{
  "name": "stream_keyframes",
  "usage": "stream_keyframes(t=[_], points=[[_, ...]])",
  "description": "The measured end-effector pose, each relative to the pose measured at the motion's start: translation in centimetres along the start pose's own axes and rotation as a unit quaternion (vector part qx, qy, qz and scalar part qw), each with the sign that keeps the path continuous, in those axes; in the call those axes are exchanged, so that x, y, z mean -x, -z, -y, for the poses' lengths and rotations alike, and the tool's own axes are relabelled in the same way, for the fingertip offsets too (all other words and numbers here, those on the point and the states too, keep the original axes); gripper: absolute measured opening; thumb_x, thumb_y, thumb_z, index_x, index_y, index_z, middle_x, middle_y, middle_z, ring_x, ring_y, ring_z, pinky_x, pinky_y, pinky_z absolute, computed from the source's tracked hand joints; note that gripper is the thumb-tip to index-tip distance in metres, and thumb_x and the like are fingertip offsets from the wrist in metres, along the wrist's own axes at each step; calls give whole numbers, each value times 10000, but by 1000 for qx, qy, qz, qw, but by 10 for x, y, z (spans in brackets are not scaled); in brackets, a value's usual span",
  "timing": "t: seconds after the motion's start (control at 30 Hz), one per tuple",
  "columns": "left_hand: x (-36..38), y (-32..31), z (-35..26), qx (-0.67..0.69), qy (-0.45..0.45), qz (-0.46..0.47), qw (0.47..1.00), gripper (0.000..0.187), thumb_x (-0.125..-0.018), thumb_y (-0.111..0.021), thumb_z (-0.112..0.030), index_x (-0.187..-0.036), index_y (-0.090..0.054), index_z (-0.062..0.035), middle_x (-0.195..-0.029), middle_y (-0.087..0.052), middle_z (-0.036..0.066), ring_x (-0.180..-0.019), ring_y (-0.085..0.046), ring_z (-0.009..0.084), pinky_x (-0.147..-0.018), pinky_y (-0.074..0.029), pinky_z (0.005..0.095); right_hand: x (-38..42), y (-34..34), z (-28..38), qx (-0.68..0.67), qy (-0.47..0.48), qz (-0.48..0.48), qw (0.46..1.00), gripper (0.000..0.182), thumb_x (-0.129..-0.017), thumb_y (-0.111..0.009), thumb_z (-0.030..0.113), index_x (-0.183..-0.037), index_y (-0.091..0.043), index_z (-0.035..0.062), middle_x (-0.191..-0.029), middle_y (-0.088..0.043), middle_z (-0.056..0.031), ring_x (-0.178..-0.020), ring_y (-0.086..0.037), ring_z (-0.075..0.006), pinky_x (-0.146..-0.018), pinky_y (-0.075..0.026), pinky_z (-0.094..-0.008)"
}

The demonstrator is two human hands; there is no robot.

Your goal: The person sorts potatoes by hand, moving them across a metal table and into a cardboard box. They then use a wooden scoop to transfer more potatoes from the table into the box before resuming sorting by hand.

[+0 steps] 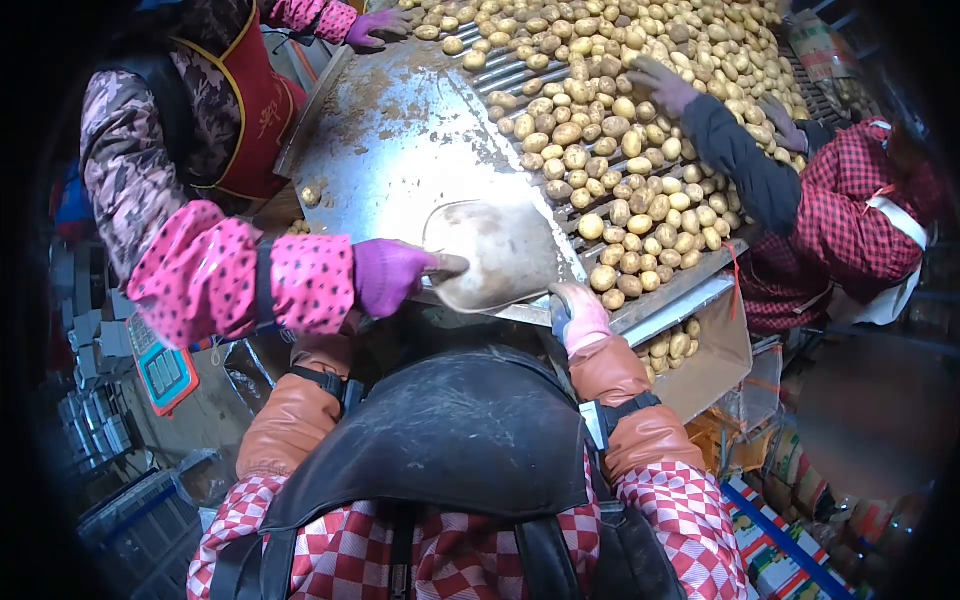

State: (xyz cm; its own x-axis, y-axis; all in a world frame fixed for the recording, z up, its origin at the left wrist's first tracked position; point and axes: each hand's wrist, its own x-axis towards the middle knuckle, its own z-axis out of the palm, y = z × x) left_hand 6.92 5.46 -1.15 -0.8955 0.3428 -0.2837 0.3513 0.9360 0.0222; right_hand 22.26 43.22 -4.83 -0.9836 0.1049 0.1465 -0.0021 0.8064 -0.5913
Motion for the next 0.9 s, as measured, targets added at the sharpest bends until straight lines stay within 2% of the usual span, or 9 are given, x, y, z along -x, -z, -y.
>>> stream_keyframes(t=[0.23,0.33,0.4,0.6,0.63,0.77,0.8,0.83,0.9], points=[[19,80,-30,22,-223,53,973,504,-843,-665,-167,-1339,-600,-223,-1193,-665,93,-1200,-588,288,-1050,-432,433,2,-2,-8,-53,-18,-93,994,191,-872,-651,155,-1042,-677,72,-987,-668,-158,-954,-633,-366,-864,-509,-428],[20,91,-38,25,-251,71,965,517,-839,-675,-171,-1346,-598,-232,-1198,-663,91,-1207,-586,280,-1049,-434,435,3,4,-5,-76,-3,-133,988,188,-883,-657,151,-1044,-678,57,-958,-669,-159,-928,-635,-361,-851,-510,-416],[18,92,-46,21,-264,80,961,525,-836,-682,-174,-1350,-596,-237,-1201,-662,90,-1213,-585,274,-1048,-435,437,3,12,-6,-83,-57,-152,983,207,-879,-667,137,-1063,-682,44,-968,-669,-157,-929,-640,-347,-861,-506,-407],[10,99,-52,-28,-273,82,958,547,-829,-699,-181,-1361,-593,-252,-1208,-659,86,-1226,-582,259,-1045,-438,442,-12,67,-36,-105,-112,-318,936,235,-906,-650,118,-1124,-671,31,-1090,-652,-167,-1032,-623,-327,-973,-477,-409],[3,102,-54,54,-267,118,955,532,-836,-688,-164,-1354,-601,-252,-1191,-667,91,-1190,-603,257,-1006,-460,424,-12,86,-35,15,-102,-307,946,254,-905,-660,137,-1143,-670,48,-1129,-653,-151,-1084,-606,-325,-1005,-452,-425],[-23,110,-58,370,-213,252,868,487,-863,-643,-96,-1324,-637,-251,-1121,-700,108,-1047,-685,252,-849,-549,354,-4,97,-48,101,-83,-298,946,281,-909,-655,143,-1181,-659,73,-1211,-640,-131,-1167,-572,-337,-1039,-417,-445],[-15,106,-31,240,-343,-27,908,427,-858,-648,-89,-1261,-684,-226,-1014,-729,93,-840,-728,241,-706,-574,300,-1,95,-50,100,-84,-297,946,281,-909,-655,143,-1181,-659,73,-1211,-640,-131,-1167,-572,-337,-1039,-417,-445],[-10,96,-12,185,-325,-130,918,429,-862,-647,-104,-1270,-673,-231,-1059,-708,96,-890,-704,253,-748,-554,319,1,92,-53,109,-87,-282,949,290,-909,-656,145,-1190,-654,77,-1216,-636,-134,-1174,-567,-341,-1041,-416,-450],[-7,51,20,124,-184,-169,960,434,-869,-645,-135,-1290,-652,-242,-1148,-666,101,-988,-657,277,-831,-515,356,3,86,-55,114,-86,-266,953,298,-909,-656,147,-1200,-649,81,-1222,-633,-138,-1180,-563,-346,-1042,-416,-454]])
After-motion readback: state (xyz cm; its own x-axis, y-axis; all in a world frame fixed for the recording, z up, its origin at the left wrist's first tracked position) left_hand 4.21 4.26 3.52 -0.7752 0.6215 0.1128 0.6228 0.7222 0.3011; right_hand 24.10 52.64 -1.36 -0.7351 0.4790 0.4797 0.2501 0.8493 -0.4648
